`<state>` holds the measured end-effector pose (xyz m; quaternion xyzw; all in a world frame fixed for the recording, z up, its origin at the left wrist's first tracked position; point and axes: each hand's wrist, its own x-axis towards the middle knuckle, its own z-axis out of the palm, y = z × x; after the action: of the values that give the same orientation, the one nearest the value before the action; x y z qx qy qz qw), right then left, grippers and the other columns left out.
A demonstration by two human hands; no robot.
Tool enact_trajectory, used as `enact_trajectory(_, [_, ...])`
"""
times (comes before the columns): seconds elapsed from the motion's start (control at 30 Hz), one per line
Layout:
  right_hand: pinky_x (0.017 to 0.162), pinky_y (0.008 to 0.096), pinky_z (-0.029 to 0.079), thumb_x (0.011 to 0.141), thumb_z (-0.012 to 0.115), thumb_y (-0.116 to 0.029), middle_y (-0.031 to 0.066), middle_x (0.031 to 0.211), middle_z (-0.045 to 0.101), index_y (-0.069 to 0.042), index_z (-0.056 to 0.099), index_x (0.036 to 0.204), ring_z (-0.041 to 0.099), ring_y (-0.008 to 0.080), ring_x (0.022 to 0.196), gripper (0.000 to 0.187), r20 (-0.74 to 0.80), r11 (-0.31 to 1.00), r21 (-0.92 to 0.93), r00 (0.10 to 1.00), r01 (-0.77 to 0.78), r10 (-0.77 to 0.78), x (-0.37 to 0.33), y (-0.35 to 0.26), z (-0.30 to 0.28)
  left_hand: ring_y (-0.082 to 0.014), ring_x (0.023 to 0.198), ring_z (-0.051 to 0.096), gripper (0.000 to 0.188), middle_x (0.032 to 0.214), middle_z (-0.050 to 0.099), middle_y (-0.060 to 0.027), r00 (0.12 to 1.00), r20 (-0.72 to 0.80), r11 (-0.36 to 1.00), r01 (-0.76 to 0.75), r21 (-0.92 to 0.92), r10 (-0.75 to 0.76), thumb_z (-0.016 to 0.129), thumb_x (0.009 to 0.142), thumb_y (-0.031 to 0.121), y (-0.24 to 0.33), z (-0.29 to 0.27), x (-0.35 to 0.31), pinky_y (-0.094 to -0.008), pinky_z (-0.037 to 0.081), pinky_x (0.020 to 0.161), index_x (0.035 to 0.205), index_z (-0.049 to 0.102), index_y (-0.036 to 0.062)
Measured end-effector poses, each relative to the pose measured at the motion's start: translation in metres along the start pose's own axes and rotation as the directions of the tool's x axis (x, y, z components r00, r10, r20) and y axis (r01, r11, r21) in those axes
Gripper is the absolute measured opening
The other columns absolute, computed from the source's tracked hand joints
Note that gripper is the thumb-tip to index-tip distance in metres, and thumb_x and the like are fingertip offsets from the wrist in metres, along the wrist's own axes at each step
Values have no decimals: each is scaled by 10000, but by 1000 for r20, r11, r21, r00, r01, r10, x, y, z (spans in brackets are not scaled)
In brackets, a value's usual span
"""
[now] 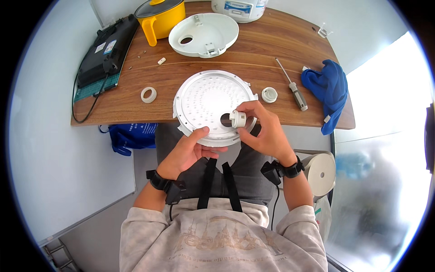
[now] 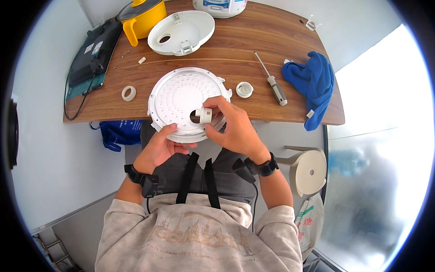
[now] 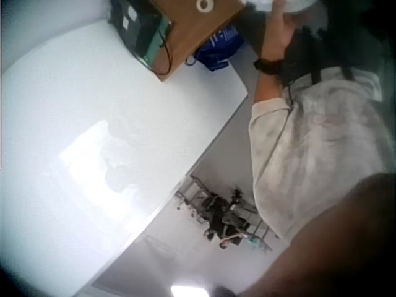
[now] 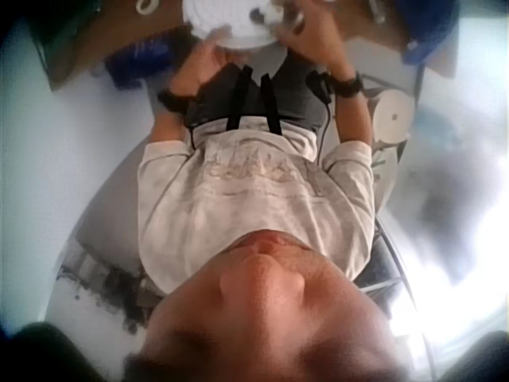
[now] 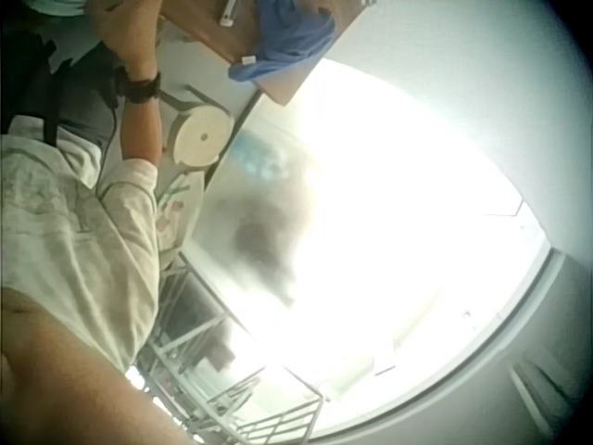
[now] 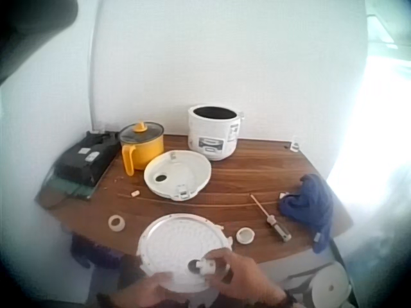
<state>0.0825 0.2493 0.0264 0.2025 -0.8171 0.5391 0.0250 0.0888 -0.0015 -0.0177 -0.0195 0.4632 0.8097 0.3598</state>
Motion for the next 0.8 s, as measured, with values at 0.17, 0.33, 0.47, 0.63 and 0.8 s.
enact_trajectory(0.17, [800, 310, 526, 776, 722, -7, 93, 1107, 696, -43, 657, 1212, 650, 189, 859, 442, 32, 999, -52, 999, -16, 17, -1, -9, -1, -302, 1046, 728, 554, 1272, 675, -197, 997, 4, 990, -72, 124, 72, 555, 1022, 325, 9, 10, -10, -359, 616, 795, 1469, 442, 18])
enact_trajectory(0.33, [786, 329, 541, 794, 716, -17, 88, 1063, 671, -47, 675, 1190, 652, 211, 853, 399, 13, 997, -71, 999, 40, -39, -3, -15, 0, -267, 1140, 682, 529, 1333, 637, -149, 995, -19, 984, -94, 151, 98, 590, 1010, 255, 6, 14, -18, -385, 614, 833, 1480, 441, 64])
enact_trajectory(0.47, [761, 341, 544, 791, 721, -18, 95, 1048, 660, -52, 672, 1176, 651, 229, 832, 390, 4, 989, -131, 998, 69, -69, -4, -26, 0, -244, 1174, 655, 599, 1387, 588, -138, 988, -25, 980, -151, 132, 155, 644, 978, 198, 7, 19, -20, -387, 615, 867, 1506, 399, 59])
enact_trajectory(0.63, [756, 356, 545, 792, 727, -28, 96, 1043, 646, -63, 664, 1145, 656, 253, 846, 360, 53, 989, -146, 998, 31, -24, -6, -34, -1, -215, 1162, 654, 675, 1388, 574, -152, 989, -23, 979, -144, 142, 149, 677, 950, 174, 17, 26, -23, -354, 615, 878, 1523, 354, 21])
enact_trajectory(0.8, [766, 362, 550, 799, 729, -42, 93, 1048, 635, -74, 671, 1151, 660, 273, 872, 359, 55, 981, -186, 998, 51, -41, -6, -33, 2, -220, 1194, 637, 684, 1404, 565, -139, 986, -4, 972, -162, 167, 165, 686, 954, 176, 12, 19, -23, -351, 611, 882, 1533, 348, 39])
